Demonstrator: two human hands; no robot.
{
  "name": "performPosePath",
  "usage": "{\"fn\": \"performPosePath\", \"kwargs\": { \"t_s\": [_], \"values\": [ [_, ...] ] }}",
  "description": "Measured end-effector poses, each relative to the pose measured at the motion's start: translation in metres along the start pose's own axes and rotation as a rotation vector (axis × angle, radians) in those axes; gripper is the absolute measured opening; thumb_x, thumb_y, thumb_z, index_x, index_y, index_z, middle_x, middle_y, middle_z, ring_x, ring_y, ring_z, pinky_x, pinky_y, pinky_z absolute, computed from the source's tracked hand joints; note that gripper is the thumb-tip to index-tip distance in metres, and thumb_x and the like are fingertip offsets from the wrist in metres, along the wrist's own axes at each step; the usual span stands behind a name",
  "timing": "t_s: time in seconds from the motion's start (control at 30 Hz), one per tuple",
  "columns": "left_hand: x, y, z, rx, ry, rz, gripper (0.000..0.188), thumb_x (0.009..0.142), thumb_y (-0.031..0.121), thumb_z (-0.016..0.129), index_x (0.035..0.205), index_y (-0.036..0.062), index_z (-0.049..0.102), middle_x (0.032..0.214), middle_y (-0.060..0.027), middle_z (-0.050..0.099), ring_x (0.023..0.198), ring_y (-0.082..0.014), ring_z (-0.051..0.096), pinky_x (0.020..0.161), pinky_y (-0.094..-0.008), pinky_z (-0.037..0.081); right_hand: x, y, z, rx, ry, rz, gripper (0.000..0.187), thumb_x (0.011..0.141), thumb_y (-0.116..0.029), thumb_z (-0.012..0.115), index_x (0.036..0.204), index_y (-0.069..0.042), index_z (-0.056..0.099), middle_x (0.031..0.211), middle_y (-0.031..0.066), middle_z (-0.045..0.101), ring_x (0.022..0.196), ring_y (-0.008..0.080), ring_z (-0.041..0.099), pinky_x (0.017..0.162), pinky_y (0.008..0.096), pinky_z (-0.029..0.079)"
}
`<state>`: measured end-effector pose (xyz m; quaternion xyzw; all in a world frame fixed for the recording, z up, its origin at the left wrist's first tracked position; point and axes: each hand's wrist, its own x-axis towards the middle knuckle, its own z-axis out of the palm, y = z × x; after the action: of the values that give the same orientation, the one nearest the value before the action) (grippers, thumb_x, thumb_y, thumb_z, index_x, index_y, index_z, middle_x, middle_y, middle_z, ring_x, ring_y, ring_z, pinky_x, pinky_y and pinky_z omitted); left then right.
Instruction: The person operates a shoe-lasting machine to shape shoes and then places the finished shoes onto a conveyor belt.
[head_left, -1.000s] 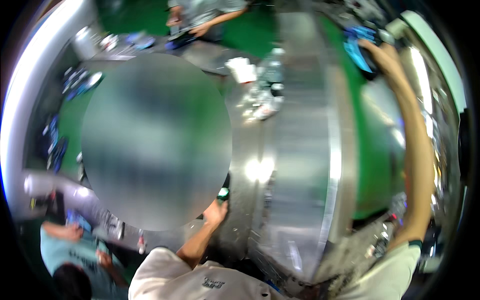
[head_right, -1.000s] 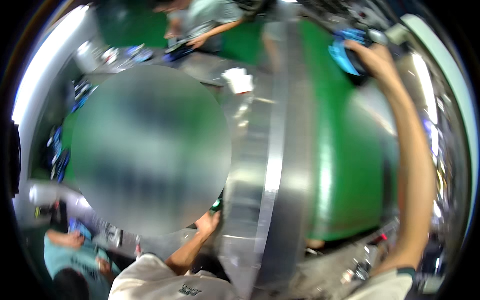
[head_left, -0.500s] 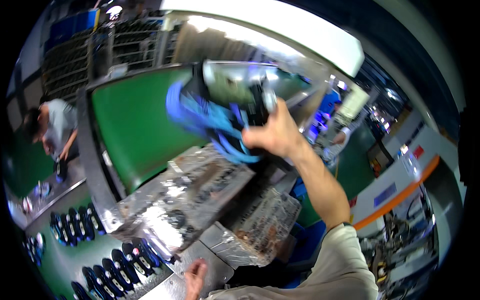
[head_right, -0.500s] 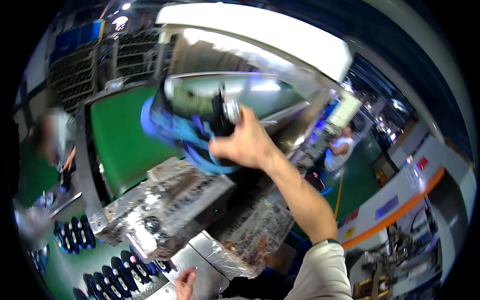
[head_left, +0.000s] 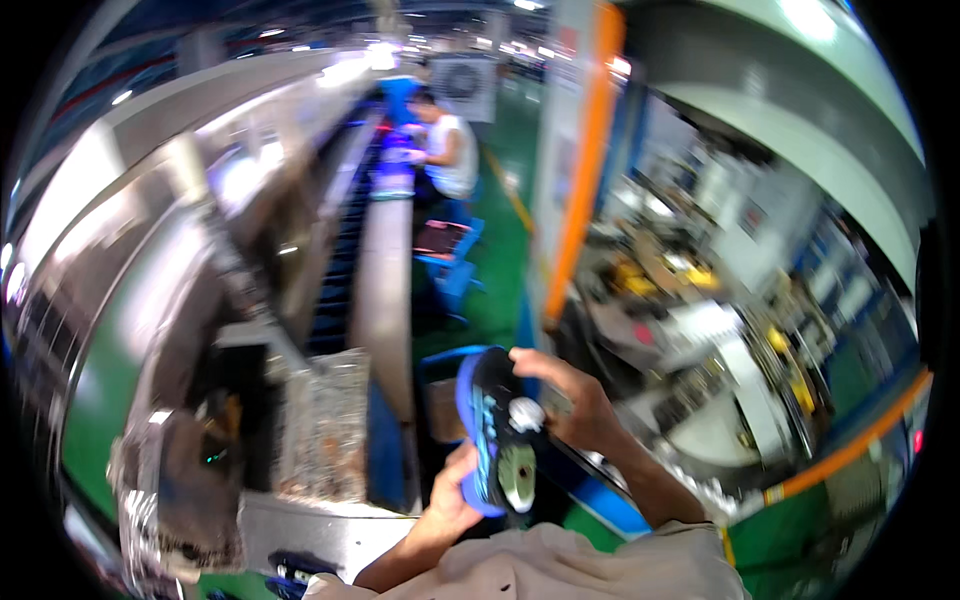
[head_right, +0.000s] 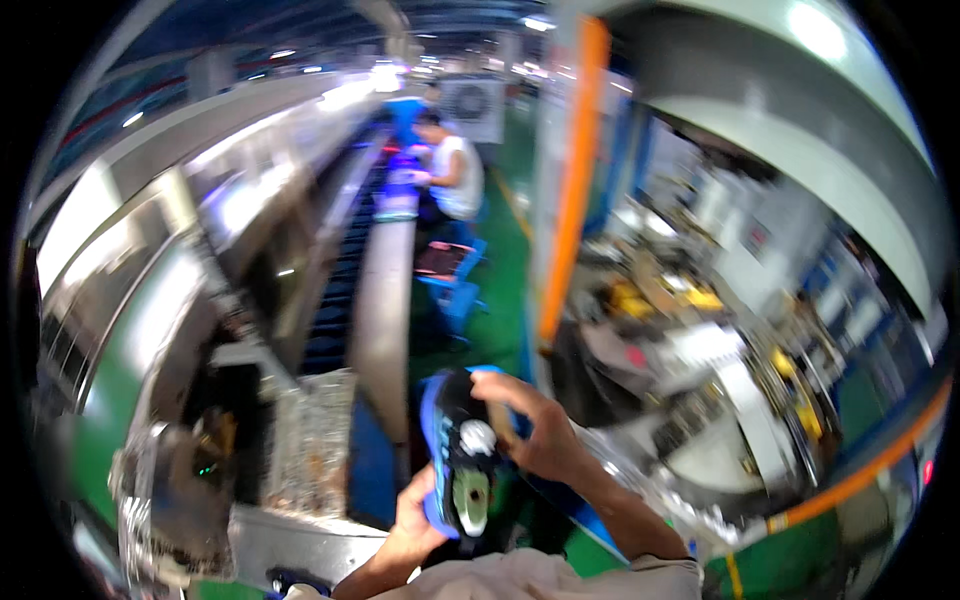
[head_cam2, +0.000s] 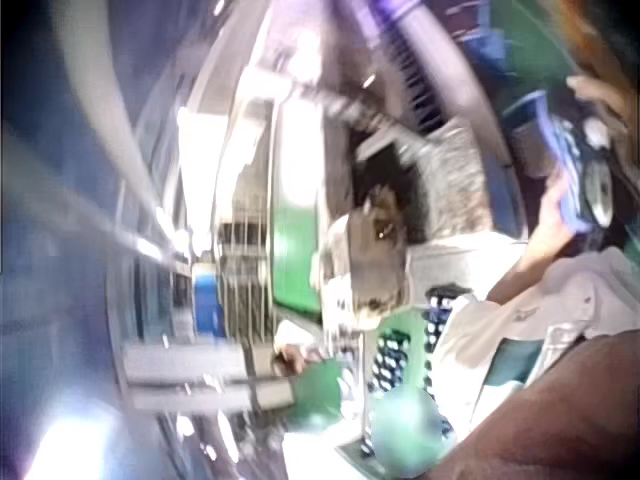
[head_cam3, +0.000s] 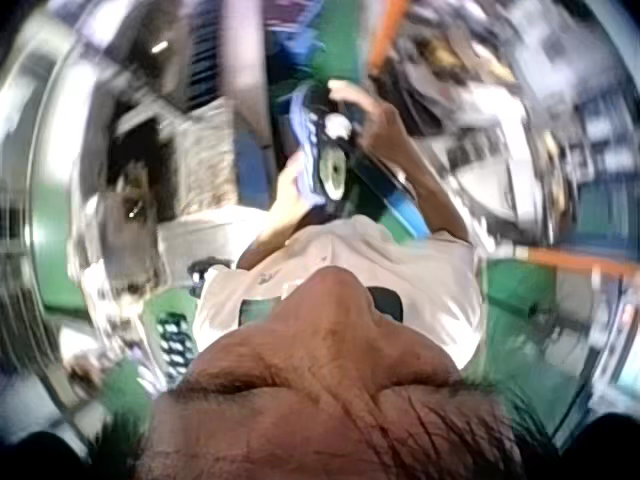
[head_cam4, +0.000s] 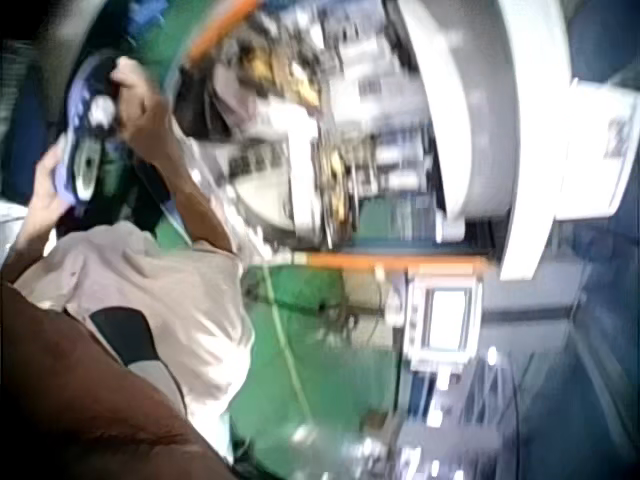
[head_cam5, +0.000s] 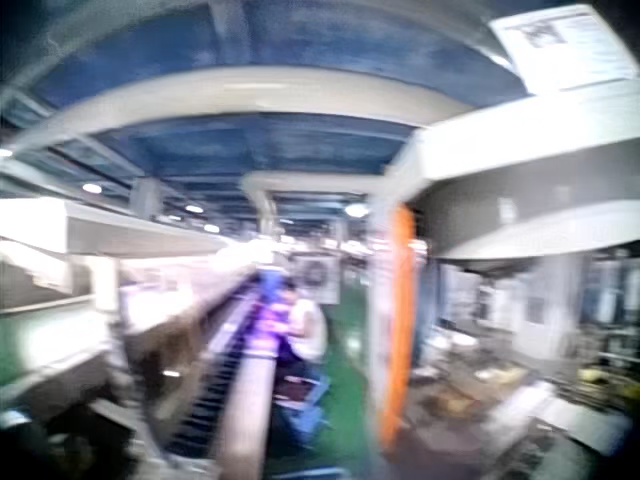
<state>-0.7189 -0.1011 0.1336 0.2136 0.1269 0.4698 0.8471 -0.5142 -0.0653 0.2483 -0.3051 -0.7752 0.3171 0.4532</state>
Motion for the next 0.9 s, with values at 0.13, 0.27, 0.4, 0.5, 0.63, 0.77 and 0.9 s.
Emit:
{"fn": "performPosePath", "kwargs": {
  "t_s": [0.13,0.27,0.4,0.5,0.63,0.77,0.9],
  "values": [
    [0.069,-0.068,0.059,0.311,-0.027,0.135,0.052,0.088,0.021,0.062,0.133,0.0031,0.043,0.122,-0.0098,0.057,0.111,-0.0226,0.056,0.098,-0.0368,0.043,-0.129,0.048,-0.045,0.761,0.438,0.463,0.075,0.081,-0.022,0.069,0.145,-0.008,0.032,0.124,0.0097,0.055,0.111,0.0118,0.051,0.089,0.0298,0.045],
    [0.119,-0.196,0.088,0.532,-0.033,0.138,0.065,0.085,0.004,0.063,0.143,0.0009,0.034,0.123,-0.0056,0.054,0.107,-0.0136,0.052,0.095,-0.0279,0.039,-0.204,0.071,-0.074,0.16,0.994,0.648,0.063,0.065,-0.007,0.075,0.122,-0.002,0.051,0.101,0.0029,0.061,0.09,0.0109,0.054,0.087,0.0254,0.044],
    [0.143,-0.281,0.137,0.595,-0.153,-0.053,0.07,0.091,0.008,0.059,0.149,0.0019,0.02,0.131,-0.009,0.048,0.114,-0.0158,0.049,0.1,-0.0287,0.036,-0.286,0.074,-0.131,0.357,1.307,0.661,0.057,0.064,-0.002,0.077,0.118,0.0,0.058,0.103,0.0047,0.064,0.089,0.0124,0.06,0.081,0.0273,0.05],
    [0.181,-0.338,0.149,0.667,-0.337,-0.206,0.067,0.094,0.013,0.057,0.148,-0.0015,0.02,0.143,-0.012,0.038,0.127,-0.0179,0.04,0.105,-0.0292,0.031,-0.342,0.084,-0.172,0.364,1.571,0.555,0.052,0.064,0.001,0.075,0.114,0.001,0.059,0.096,0.0038,0.064,0.08,0.0129,0.061,0.074,0.0277,0.051],
    [0.245,-0.411,0.186,0.767,-0.395,-0.361,0.07,0.094,0.027,0.058,0.146,-0.0037,0.022,0.148,-0.0169,0.033,0.136,-0.0227,0.033,0.11,-0.0326,0.027,-0.448,0.092,-0.212,0.318,1.726,0.429,0.047,0.068,-0.007,0.075,0.111,0.002,0.059,0.094,0.0025,0.061,0.076,0.0127,0.058,0.07,0.0272,0.048],
    [0.35,-0.522,0.205,0.895,-0.365,-0.476,0.083,0.087,0.037,0.066,0.145,-0.0047,0.024,0.148,-0.0214,0.033,0.135,-0.0282,0.036,0.109,-0.0356,0.03,-0.496,0.056,-0.233,0.031,1.982,0.398,0.06,0.068,-0.015,0.076,0.121,0.004,0.054,0.108,0.0085,0.06,0.095,0.018,0.059,0.085,0.0314,0.048],
    [0.453,-0.626,0.181,1.6,-0.114,-0.137,0.081,0.081,0.031,0.067,0.14,-0.0065,0.027,0.139,-0.0246,0.04,0.124,-0.0385,0.046,0.101,-0.0427,0.041,-0.496,0.003,-0.254,-0.24,1.965,0.493,0.074,0.068,-0.019,0.079,0.129,0.005,0.046,0.116,0.0128,0.058,0.101,0.0211,0.058,0.089,0.0341,0.047]
  ]
}}
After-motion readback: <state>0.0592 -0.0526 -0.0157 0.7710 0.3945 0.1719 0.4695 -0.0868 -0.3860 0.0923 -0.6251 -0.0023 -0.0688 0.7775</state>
